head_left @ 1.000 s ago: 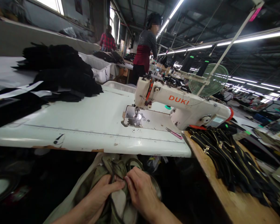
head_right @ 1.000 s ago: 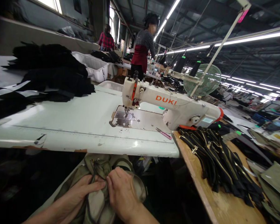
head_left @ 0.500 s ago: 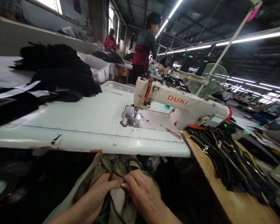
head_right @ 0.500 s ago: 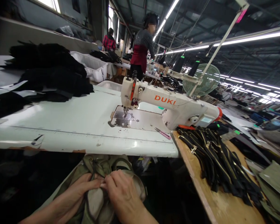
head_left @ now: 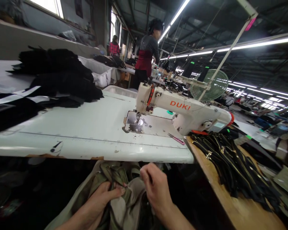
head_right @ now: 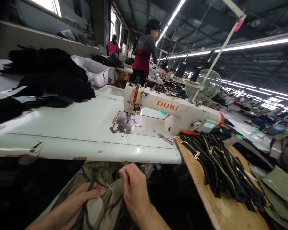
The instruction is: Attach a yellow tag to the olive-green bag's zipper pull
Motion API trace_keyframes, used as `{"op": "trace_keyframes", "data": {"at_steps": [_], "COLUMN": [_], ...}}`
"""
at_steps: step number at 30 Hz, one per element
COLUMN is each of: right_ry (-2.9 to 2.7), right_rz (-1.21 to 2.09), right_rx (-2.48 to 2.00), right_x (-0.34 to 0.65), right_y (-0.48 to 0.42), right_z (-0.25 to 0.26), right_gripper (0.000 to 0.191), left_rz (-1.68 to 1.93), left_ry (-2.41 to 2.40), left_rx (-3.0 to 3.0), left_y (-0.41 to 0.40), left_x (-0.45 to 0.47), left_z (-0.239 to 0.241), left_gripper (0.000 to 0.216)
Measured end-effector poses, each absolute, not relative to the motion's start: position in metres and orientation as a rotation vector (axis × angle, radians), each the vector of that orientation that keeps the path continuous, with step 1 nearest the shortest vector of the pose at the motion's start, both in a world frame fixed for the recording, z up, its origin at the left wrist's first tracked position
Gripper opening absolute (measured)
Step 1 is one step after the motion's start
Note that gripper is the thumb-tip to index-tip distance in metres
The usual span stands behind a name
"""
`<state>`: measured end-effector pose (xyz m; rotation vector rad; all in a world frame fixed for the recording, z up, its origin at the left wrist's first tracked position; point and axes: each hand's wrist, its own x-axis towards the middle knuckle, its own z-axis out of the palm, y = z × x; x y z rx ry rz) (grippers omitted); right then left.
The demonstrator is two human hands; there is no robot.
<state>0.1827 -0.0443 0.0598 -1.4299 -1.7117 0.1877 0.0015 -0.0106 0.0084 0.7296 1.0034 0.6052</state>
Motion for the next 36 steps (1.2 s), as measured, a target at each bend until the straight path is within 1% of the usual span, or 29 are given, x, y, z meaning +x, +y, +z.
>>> {"op": "trace_keyframes", "data": {"at_steps": [2, 3, 7, 10, 13, 17, 18, 20, 21, 25, 28, 30, 31, 33, 35, 36], "right_ry": [-1.895, -1.967, -2.241, -2.292, -2.150, -1.801, -1.674, -1.521, -1.539, -1.851, -2.070, -2.150, -2.147, -2.020, -1.794, -1.695], "right_rz": [0.274, 0.263, -0.019, -0.161, -0.090, 0.305, 0.349, 0.326, 0.324, 0.296, 0.144, 0.046, 0.054, 0.233, 0.505, 0.592], "right_rx": [-1.452, -1.457, -1.407, -1.429, -1.470, -1.400, -1.401, -1.429, -1.438, -1.459, -1.453, -1.435, -1.429, -1.449, -1.519, -1.559], "right_x": [0.182, 0.181, 0.169, 0.162, 0.157, 0.161, 0.165, 0.175, 0.179, 0.182, 0.172, 0.167, 0.166, 0.170, 0.177, 0.181], "right_y": [-0.049, -0.052, -0.060, -0.059, -0.055, -0.047, -0.046, -0.044, -0.045, -0.053, -0.060, -0.062, -0.063, -0.063, -0.064, -0.066], "right_z": [0.039, 0.029, 0.007, 0.002, 0.006, 0.042, 0.053, 0.066, 0.067, 0.039, 0.017, 0.012, 0.013, 0.020, 0.029, 0.033], "right_gripper": [0.030, 0.028, 0.021, 0.027, 0.029, 0.030, 0.030, 0.032, 0.031, 0.027, 0.027, 0.024, 0.021, 0.012, 0.016, 0.018], "left_rz": [0.619, 0.626, 0.661, 0.642, 0.621, 0.623, 0.615, 0.597, 0.595, 0.640, 0.663, 0.672, 0.675, 0.656, 0.621, 0.603], "left_ry": [0.987, 0.978, 0.986, 0.972, 0.977, 1.011, 1.000, 0.982, 0.983, 0.997, 0.983, 0.961, 0.947, 0.927, 0.935, 0.945], "left_rx": [0.754, 0.761, 0.742, 0.731, 0.765, 0.781, 0.767, 0.750, 0.752, 0.767, 0.733, 0.730, 0.733, 0.760, 0.810, 0.837], "left_y": [-0.011, -0.011, -0.014, -0.017, -0.018, -0.014, -0.012, -0.011, -0.010, -0.012, -0.013, -0.014, -0.014, -0.014, -0.014, -0.014], "left_x": [0.001, 0.002, 0.002, 0.001, 0.000, 0.001, 0.002, 0.003, 0.003, 0.003, 0.004, 0.003, 0.002, -0.001, -0.004, -0.005], "left_z": [0.009, 0.009, 0.012, 0.011, 0.006, 0.001, 0.002, 0.005, 0.006, 0.012, 0.012, 0.012, 0.012, 0.012, 0.013, 0.013], "left_gripper": [0.029, 0.029, 0.025, 0.024, 0.027, 0.030, 0.031, 0.033, 0.033, 0.031, 0.030, 0.027, 0.025, 0.024, 0.026, 0.028]}}
